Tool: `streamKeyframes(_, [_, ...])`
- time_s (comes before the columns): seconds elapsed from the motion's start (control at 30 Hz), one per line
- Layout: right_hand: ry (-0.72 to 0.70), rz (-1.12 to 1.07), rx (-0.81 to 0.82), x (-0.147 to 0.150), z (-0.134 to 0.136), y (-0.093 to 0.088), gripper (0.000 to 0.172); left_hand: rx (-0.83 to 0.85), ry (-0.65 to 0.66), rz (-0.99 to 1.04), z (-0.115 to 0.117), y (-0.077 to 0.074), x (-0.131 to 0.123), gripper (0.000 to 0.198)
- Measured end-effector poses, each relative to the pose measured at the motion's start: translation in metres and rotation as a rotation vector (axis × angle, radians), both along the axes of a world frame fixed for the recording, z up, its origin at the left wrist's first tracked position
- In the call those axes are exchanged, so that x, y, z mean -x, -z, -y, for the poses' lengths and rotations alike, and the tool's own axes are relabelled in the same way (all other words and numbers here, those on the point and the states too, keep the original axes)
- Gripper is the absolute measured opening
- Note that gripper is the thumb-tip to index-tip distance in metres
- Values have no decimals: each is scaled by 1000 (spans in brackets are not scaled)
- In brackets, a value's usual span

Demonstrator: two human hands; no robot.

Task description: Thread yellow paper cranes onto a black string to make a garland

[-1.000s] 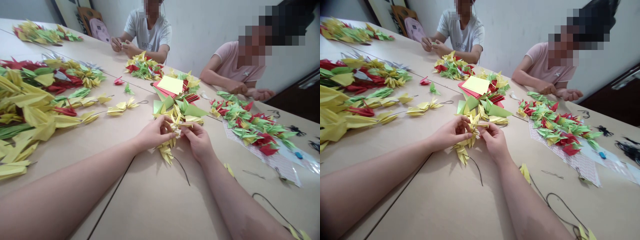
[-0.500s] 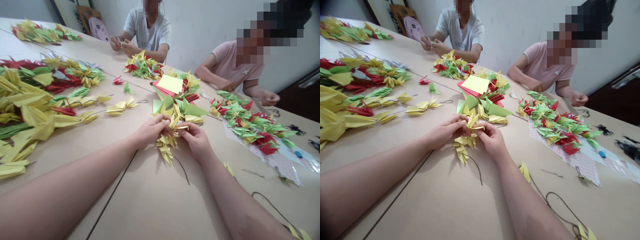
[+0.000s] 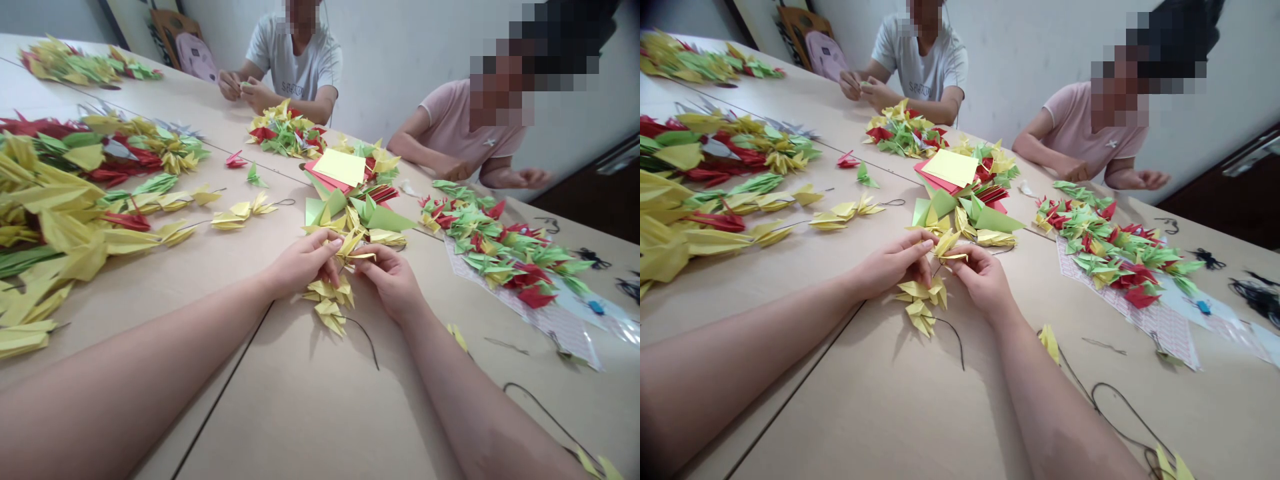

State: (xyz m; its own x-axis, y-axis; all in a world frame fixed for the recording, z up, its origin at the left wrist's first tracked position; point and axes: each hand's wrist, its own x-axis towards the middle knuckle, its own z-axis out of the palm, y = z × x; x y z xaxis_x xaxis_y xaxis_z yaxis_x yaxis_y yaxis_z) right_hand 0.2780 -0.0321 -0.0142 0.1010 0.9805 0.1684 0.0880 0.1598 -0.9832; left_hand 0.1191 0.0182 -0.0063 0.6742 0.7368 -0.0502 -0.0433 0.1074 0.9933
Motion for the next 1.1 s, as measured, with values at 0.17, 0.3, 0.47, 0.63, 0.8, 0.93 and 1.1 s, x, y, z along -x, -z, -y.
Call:
streamKeyframes(0.17, [-3, 3, -9, 0, 0, 0, 5, -85, -15, -38, -1, 3, 0, 26])
streamKeyframes(0.3, [11, -3, 6, 1, -1, -1, 6, -99, -34, -1, -2, 4, -1, 22])
streamKeyframes(0.47, [5, 10, -5, 1, -1, 0, 9, -125, -31, -25, 0, 2, -1, 22])
streamKeyframes(0.63, [-1, 28, 7, 0, -1, 2, 7, -138, -25, -78, 1, -1, -2, 20])
streamKeyframes(0.8, [-9, 26, 13, 0, -1, 2, 8, -132, -24, -42, 0, 1, -2, 21])
streamKeyframes(0.93, [-34, 23, 15, 0, 0, 2, 10, -128, -19, -51, 0, 3, -2, 24])
streamKeyframes(1.1, [-43, 25, 17, 1, 0, 2, 9, -131, -20, -57, 0, 3, -1, 23])
